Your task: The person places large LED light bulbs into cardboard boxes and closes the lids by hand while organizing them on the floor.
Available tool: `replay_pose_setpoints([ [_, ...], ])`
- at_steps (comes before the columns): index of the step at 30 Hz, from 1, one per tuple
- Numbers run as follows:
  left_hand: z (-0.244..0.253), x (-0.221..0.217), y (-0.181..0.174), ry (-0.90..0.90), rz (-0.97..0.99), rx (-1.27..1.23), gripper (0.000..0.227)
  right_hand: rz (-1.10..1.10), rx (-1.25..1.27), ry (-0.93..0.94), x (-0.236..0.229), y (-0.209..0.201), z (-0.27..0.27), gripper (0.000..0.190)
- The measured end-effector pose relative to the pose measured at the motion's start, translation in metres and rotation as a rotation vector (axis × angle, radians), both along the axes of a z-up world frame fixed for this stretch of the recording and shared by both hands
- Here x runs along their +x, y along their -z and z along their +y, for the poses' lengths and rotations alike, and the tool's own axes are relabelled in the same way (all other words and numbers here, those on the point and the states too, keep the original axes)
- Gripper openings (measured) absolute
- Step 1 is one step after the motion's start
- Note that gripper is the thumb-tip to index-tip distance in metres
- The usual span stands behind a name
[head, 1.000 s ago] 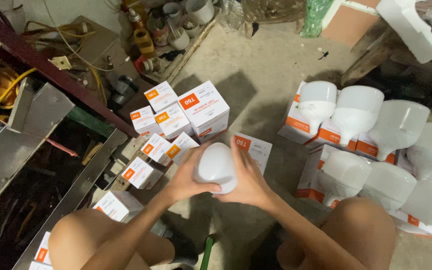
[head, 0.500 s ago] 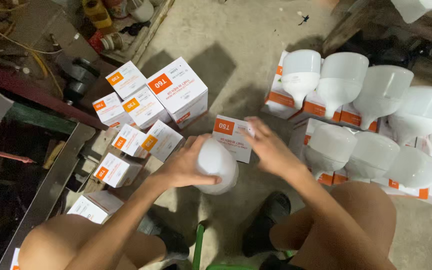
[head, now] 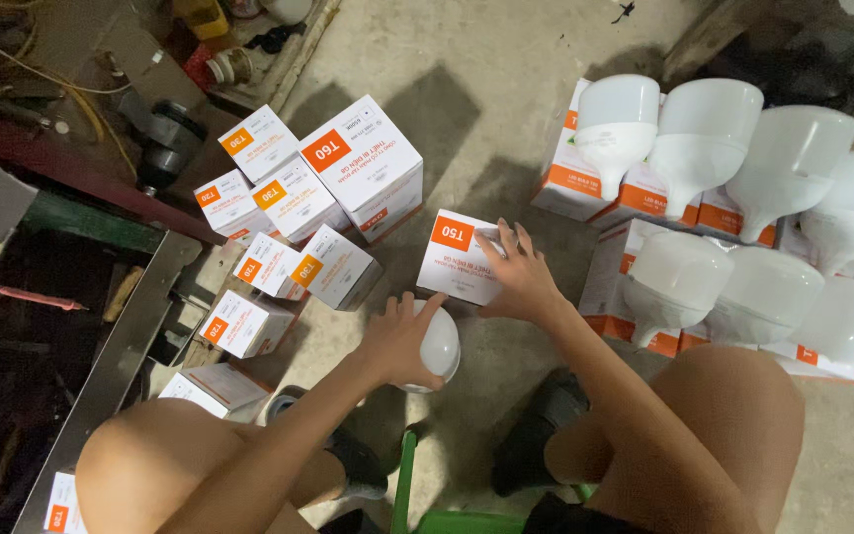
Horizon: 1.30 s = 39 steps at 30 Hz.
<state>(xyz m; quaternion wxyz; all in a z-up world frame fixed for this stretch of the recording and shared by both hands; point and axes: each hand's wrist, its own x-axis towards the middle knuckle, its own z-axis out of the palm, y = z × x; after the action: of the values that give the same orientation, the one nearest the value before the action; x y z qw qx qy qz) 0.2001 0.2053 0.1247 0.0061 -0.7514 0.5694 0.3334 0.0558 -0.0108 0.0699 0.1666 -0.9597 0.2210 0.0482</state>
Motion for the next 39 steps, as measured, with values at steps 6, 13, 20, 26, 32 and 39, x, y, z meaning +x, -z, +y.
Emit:
replay_pose_setpoints([
  [6, -0.005, 0.0, 0.009, 0.001, -0.04, -0.003, 0.133, -0.286, 0.13, -0.067, -0.012, 0.028, -0.019, 0.079],
  [13, -0.006, -0.008, 0.01, 0.025, -0.056, 0.02, 0.133, -0.016, -0.136, -0.195, 0.0, -0.01, 0.002, 0.08],
  [20, -0.007, -0.009, 0.016, 0.07, -0.07, 0.037, 0.139, -0.063, -0.22, -0.361, 0.002, 0.015, 0.004, 0.09],
  [26, -0.007, -0.013, 0.02, 0.086, -0.096, 0.078, 0.142, 0.033, -0.234, -0.379, 0.009, 0.012, 0.004, 0.096],
  [32, -0.011, -0.011, 0.025, 0.123, -0.142, 0.042, 0.143, 0.189, -0.234, -0.293, 0.023, -0.001, 0.011, 0.099],
  [39, -0.015, -0.009, 0.025, 0.147, -0.163, 0.033, 0.141, 0.241, -0.19, -0.106, 0.03, -0.023, 0.02, 0.116],
])
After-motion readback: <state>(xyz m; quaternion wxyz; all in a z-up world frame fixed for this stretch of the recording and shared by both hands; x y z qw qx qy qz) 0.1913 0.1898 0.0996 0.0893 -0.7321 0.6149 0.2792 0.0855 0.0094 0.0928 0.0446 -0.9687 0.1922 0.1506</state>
